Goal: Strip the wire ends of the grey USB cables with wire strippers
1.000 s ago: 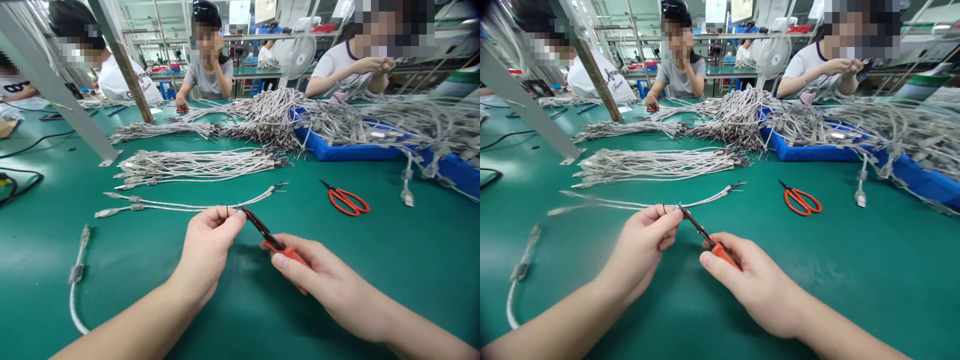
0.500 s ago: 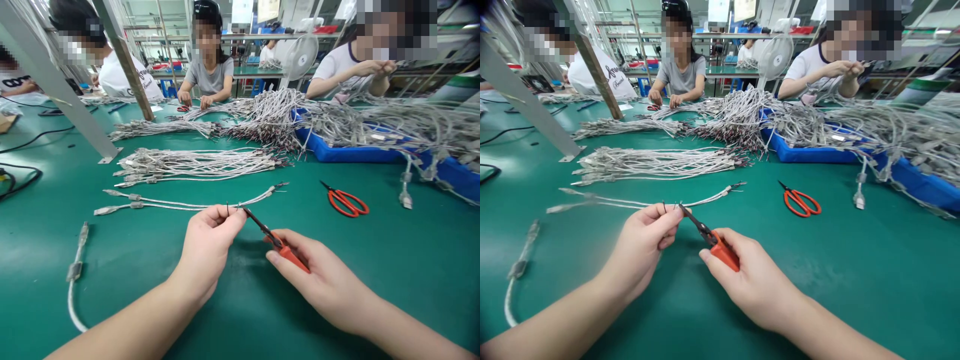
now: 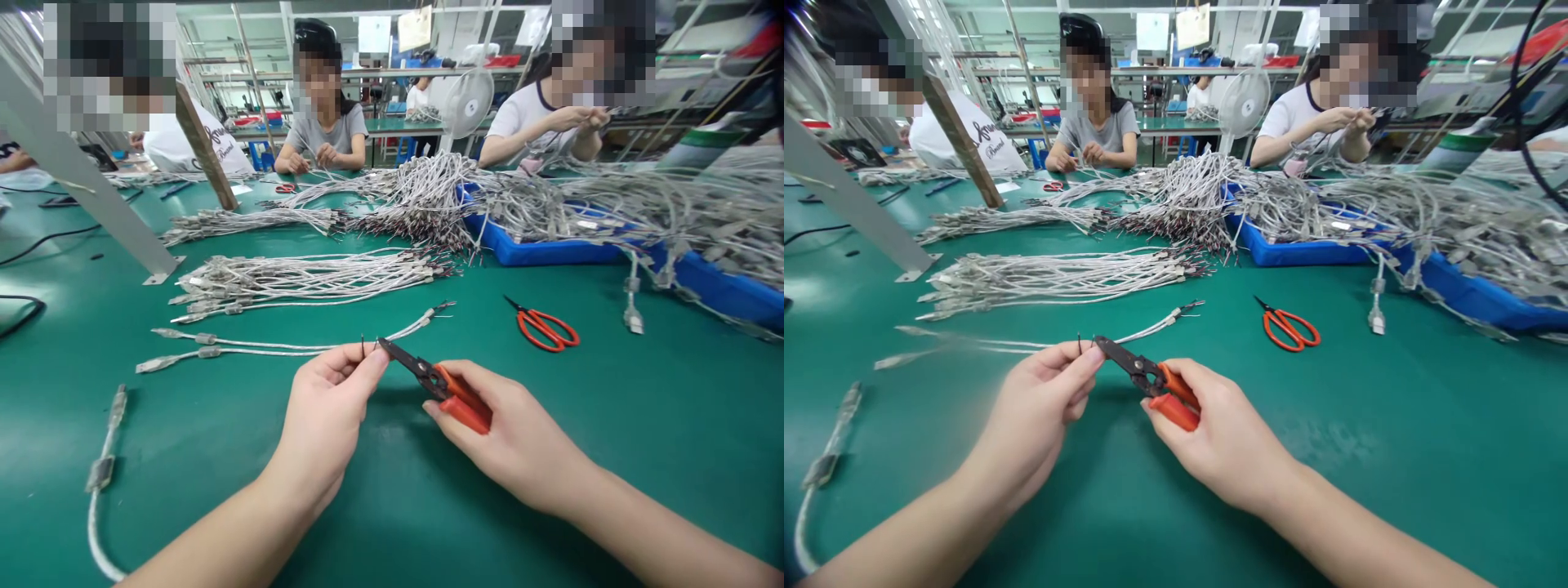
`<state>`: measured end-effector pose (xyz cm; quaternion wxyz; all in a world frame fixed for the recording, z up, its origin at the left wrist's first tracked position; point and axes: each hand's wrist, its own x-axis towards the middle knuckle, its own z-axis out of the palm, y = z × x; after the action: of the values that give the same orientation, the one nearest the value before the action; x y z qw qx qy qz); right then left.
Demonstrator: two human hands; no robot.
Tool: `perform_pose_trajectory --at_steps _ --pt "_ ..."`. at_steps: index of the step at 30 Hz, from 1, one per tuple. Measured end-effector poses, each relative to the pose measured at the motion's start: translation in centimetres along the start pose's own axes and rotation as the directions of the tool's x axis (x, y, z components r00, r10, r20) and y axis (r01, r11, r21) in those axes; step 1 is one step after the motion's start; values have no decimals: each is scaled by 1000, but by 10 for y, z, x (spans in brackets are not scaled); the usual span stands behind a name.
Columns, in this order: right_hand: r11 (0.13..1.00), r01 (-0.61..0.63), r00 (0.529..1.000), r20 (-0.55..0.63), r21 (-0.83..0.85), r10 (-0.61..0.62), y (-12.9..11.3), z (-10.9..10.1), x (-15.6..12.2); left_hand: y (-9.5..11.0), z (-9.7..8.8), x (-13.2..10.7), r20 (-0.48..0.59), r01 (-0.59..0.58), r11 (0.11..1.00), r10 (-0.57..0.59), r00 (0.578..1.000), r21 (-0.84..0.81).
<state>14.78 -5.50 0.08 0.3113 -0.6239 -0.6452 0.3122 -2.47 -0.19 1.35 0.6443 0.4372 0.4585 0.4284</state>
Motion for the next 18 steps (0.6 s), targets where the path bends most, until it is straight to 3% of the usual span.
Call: perform_pose_trajectory --at_steps 5,11,18 --pt "995 -51 999 12 84 50 2 4 1 1 -2 -1 50 25 999 -23 998 -41" --pt "946 -188 973 182 264 143 -1 1 -1 -1 -4 0 58 34 998 -31 998 -47" --pt "912 -274 941 283 305 187 -1 -3 -2 -3 -3 1 61 39 999 -37 997 -31"
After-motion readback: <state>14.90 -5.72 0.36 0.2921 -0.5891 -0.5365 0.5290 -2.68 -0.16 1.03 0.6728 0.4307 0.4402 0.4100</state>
